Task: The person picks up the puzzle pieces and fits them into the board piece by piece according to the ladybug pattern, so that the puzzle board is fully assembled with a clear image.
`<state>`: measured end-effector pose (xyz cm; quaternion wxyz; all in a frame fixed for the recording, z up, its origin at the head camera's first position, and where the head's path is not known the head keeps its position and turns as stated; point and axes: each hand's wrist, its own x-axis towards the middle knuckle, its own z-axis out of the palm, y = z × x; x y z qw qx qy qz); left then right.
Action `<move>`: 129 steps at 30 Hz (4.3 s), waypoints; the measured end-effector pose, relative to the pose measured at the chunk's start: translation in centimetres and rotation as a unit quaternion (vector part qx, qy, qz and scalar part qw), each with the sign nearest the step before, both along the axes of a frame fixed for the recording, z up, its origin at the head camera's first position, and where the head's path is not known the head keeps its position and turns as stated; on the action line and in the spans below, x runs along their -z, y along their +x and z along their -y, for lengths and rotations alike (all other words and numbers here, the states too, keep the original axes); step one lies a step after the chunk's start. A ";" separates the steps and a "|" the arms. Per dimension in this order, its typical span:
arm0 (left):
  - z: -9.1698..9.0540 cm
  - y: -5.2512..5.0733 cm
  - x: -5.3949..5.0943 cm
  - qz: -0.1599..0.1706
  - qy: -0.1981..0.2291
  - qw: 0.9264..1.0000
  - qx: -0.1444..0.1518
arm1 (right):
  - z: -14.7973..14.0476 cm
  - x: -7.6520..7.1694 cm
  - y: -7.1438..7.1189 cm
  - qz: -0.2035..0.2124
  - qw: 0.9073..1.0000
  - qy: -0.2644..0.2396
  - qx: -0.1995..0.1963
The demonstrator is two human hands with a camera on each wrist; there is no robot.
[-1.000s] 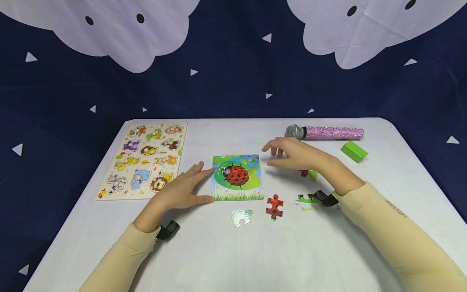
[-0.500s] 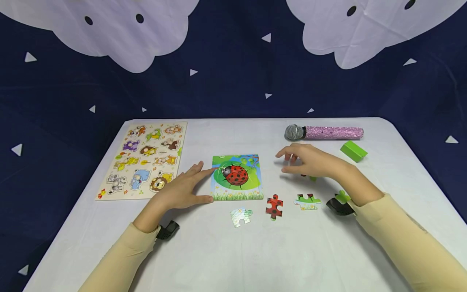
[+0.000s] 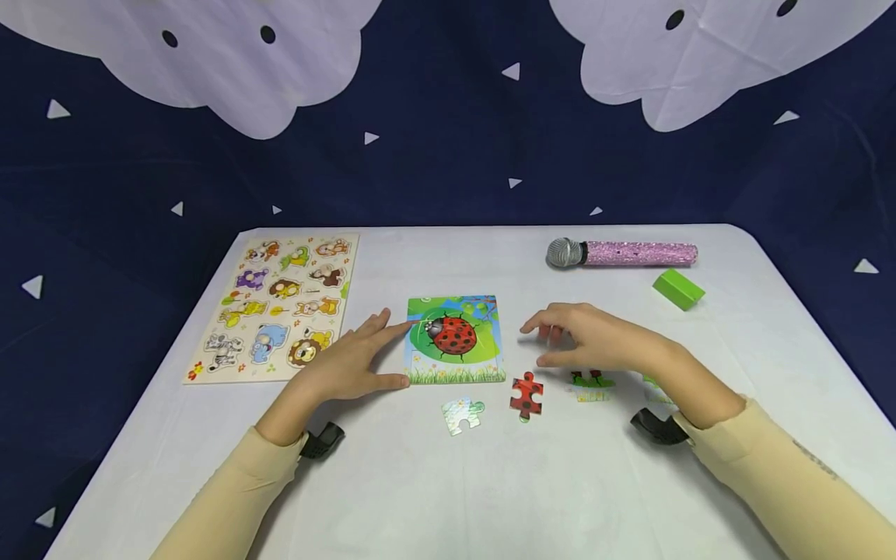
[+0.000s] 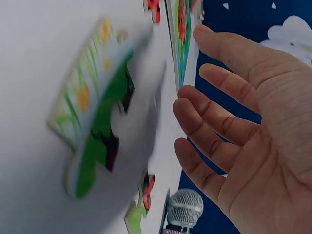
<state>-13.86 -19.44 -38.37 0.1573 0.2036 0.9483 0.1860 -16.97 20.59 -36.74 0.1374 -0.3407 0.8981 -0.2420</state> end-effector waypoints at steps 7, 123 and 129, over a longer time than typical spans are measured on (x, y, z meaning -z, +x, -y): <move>0.0 0.0 0.1 0.002 0.002 1.000 0.000 | 0.6 0.7 1.8 0.030 0.999 -0.005 -0.011; 0.0 0.0 0.2 -0.008 0.001 1.000 -0.002 | 0.9 1.6 -0.8 -0.002 1.000 0.010 -0.001; 0.1 0.0 0.3 -0.008 -0.001 1.000 -0.003 | 0.9 1.6 -0.9 0.008 1.000 0.001 0.000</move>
